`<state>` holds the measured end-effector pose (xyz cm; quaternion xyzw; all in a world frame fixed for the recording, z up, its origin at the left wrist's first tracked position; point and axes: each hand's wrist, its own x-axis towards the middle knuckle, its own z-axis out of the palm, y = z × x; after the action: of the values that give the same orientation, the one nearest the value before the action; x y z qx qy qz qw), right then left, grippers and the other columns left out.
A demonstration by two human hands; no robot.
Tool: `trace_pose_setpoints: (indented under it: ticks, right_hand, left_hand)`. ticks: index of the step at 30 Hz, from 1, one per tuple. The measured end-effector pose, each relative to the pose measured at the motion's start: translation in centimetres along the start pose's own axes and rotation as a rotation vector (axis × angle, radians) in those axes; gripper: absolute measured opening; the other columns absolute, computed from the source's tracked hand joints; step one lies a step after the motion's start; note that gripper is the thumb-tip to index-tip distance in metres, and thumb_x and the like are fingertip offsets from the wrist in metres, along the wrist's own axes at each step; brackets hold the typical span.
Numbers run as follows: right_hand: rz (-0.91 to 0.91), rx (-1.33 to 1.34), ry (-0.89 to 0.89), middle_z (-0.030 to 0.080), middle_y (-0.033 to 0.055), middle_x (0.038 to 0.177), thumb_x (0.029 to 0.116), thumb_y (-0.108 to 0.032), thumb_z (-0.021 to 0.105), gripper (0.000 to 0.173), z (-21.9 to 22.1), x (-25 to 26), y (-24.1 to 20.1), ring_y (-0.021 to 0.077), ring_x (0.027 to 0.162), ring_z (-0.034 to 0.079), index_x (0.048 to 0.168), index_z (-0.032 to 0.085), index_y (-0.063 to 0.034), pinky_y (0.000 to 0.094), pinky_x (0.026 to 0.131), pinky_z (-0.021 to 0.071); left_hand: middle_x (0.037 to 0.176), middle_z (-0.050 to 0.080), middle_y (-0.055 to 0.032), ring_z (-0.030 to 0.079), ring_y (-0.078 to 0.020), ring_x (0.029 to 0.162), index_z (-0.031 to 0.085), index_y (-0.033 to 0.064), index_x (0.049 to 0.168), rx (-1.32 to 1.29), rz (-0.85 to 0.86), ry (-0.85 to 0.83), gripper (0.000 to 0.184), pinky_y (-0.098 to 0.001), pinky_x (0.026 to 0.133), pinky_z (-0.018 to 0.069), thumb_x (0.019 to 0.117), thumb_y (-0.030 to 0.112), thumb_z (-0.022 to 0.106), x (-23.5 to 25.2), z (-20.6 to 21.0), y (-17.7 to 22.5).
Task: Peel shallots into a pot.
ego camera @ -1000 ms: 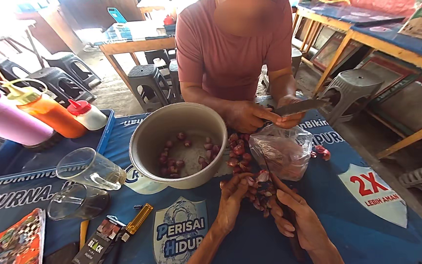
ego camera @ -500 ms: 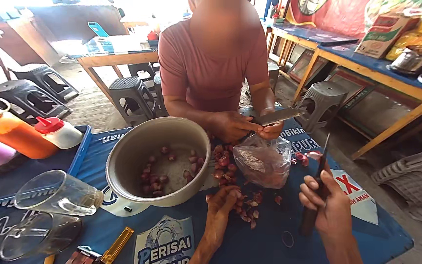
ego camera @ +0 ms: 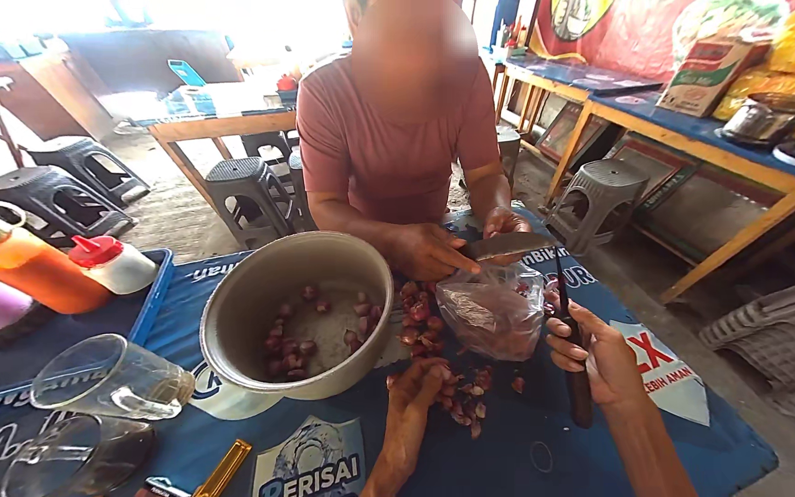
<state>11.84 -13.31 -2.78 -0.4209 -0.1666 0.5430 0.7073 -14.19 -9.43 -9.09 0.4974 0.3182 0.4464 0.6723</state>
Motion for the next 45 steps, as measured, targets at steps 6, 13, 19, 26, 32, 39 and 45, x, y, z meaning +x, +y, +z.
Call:
trace_pose_setpoints:
  ticks: [6,13,19,26,32,39,45]
  right_hand:
    - [0.062,0.009,0.061,0.053,-0.0038,0.064,0.113,-0.034,0.023,0.041,-0.1,1.5,0.1,0.0,0.04,0.046,0.118,0.054,-0.0068,0.0133,0.036,0.0391]
    - [0.092,-0.079,0.119,0.054,-0.0006,0.065,0.1123,-0.03,0.035,0.023,0.6,3.6,-0.5,0.0026,0.041,0.048,0.11,0.048,-0.0118,0.0151,0.035,0.0393]
    - [0.038,-0.089,0.006,0.053,-0.0016,0.067,0.1132,-0.028,0.03,0.031,-0.4,3.8,0.1,0.0022,0.042,0.047,0.138,0.043,-0.0169,0.0148,0.036,0.0384]
    - [-0.015,-0.11,0.014,0.054,-0.0054,0.065,0.113,-0.03,0.026,0.034,-1.2,3.7,0.4,-0.0006,0.042,0.046,0.126,0.052,-0.0123,0.0131,0.037,0.0389]
    - [-0.073,-0.138,0.185,0.054,-0.0058,0.067,0.1126,-0.03,0.033,0.027,-1.2,4.1,1.3,0.0006,0.043,0.046,0.124,0.052,-0.0143,0.0144,0.037,0.0397]
    - [-0.046,-0.12,0.242,0.053,-0.005,0.068,0.1118,-0.029,0.037,0.026,-1.4,4.1,1.0,0.0023,0.044,0.047,0.122,0.054,-0.0131,0.016,0.038,0.0413]
    - [-0.045,-0.087,0.253,0.053,-0.0029,0.069,0.1116,-0.026,0.038,0.024,-1.3,3.9,1.0,0.0037,0.044,0.048,0.124,0.053,-0.0103,0.0167,0.038,0.0424]
  left_hand:
    - [0.091,0.072,-0.0061,0.07,-0.0131,0.079,0.065,-0.0035,0.113,0.034,0.024,0.003,0.025,-0.0281,0.074,0.0604,0.1041,0.009,0.045,0.0,0.0,-0.1]
    - [0.091,0.072,-0.0055,0.07,-0.0126,0.078,0.066,-0.0033,0.113,0.046,0.035,-0.003,0.025,-0.0276,0.074,0.0602,0.1038,0.009,0.046,0.0,0.0,-0.1]
    - [0.091,0.072,-0.0053,0.07,-0.012,0.078,0.066,-0.0033,0.112,0.045,0.034,0.003,0.024,-0.027,0.073,0.0602,0.1038,0.009,0.047,-0.1,-0.1,0.0]
    - [0.093,0.072,-0.0043,0.07,-0.0108,0.081,0.064,-0.004,0.116,0.092,0.098,-0.011,0.022,-0.0275,0.075,0.0601,0.1014,0.008,0.053,-0.5,0.1,0.1]
    - [0.104,0.071,-0.0103,0.07,-0.0112,0.089,0.066,-0.0062,0.116,0.429,0.538,-0.034,0.025,-0.0287,0.081,0.0611,0.096,0.008,0.066,-1.2,1.1,2.0]
    - [0.103,0.072,-0.0083,0.068,-0.014,0.096,0.074,0.0032,0.11,1.16,0.832,0.253,0.025,-0.0279,0.083,0.0569,0.0958,0.023,0.067,0.4,-1.9,13.1]
    - [0.105,0.072,-0.0143,0.065,-0.0229,0.096,0.075,0.0026,0.114,1.353,0.834,0.371,0.029,-0.0327,0.08,0.0527,0.0955,0.024,0.068,0.8,-2.2,12.4]
